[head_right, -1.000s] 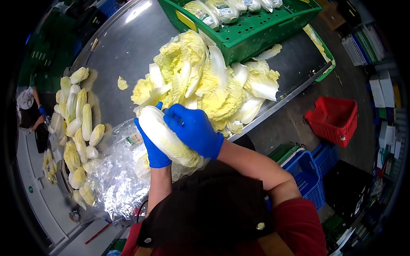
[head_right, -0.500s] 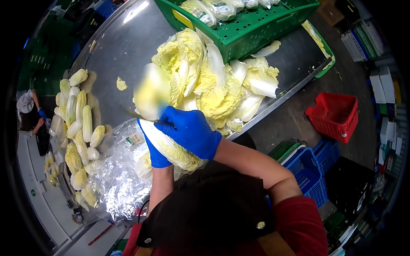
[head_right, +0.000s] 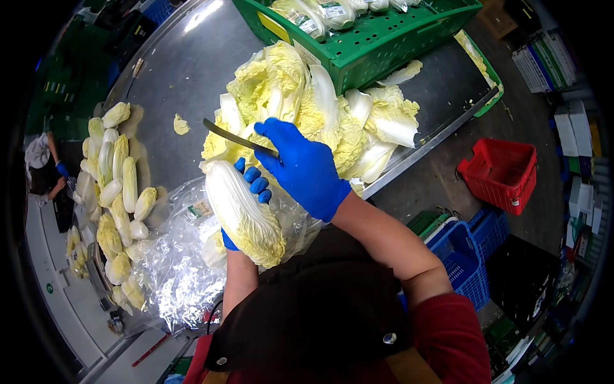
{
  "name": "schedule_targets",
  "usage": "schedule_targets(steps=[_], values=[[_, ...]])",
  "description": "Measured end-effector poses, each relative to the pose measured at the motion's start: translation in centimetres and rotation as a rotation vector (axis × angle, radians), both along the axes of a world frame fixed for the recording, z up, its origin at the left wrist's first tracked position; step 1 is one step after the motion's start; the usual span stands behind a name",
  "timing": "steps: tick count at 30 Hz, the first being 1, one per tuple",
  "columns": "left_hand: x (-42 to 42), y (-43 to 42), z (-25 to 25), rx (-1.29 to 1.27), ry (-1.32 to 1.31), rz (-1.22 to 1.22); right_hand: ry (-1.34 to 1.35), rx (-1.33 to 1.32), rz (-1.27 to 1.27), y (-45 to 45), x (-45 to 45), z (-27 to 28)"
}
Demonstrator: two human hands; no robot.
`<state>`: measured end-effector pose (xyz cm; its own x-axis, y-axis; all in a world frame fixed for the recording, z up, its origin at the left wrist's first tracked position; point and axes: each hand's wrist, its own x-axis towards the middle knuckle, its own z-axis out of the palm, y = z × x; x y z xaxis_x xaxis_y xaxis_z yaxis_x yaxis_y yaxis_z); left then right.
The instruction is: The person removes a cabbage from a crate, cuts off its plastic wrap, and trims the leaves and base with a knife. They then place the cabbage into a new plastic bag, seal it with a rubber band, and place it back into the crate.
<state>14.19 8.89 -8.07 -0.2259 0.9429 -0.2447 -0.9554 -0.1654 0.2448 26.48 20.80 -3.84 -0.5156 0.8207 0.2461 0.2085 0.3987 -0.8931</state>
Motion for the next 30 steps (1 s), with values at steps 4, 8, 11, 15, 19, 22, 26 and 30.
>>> schedule_targets(steps=[4,8,11,15,19,22,26,30], values=[[-0.3,-0.2,-0.3,-0.097,0.211,-0.02,0.095,-0.402,0.171,-0.7,0.3,2.2],[-1.4,0.5,0.5,-0.064,0.012,-0.061,0.021,-0.217,0.188,-1.0,0.1,1.8],[-3.1,0.4,0.8,0.006,-0.077,-0.025,-0.146,-0.159,0.216,-1.0,1.2,1.6],[-3.7,0.0,2.4,-0.033,0.081,0.019,-0.088,-0.51,0.26,-0.7,2.4,0.4],[-2.1,0.4,2.3,-0.205,0.225,0.107,0.307,-1.021,0.321,-1.4,1.9,0.0],[-1.2,1.6,1.2,-0.041,0.166,0.018,0.168,-0.932,0.352,-2.4,1.1,-1.1],[-1.0,1.3,1.8,-0.106,0.204,0.098,0.169,-0.768,0.253,-2.4,1.6,-0.6],[-1.1,0.9,1.9,-0.185,0.23,0.11,0.116,-0.542,0.214,-2.2,2.0,1.6]])
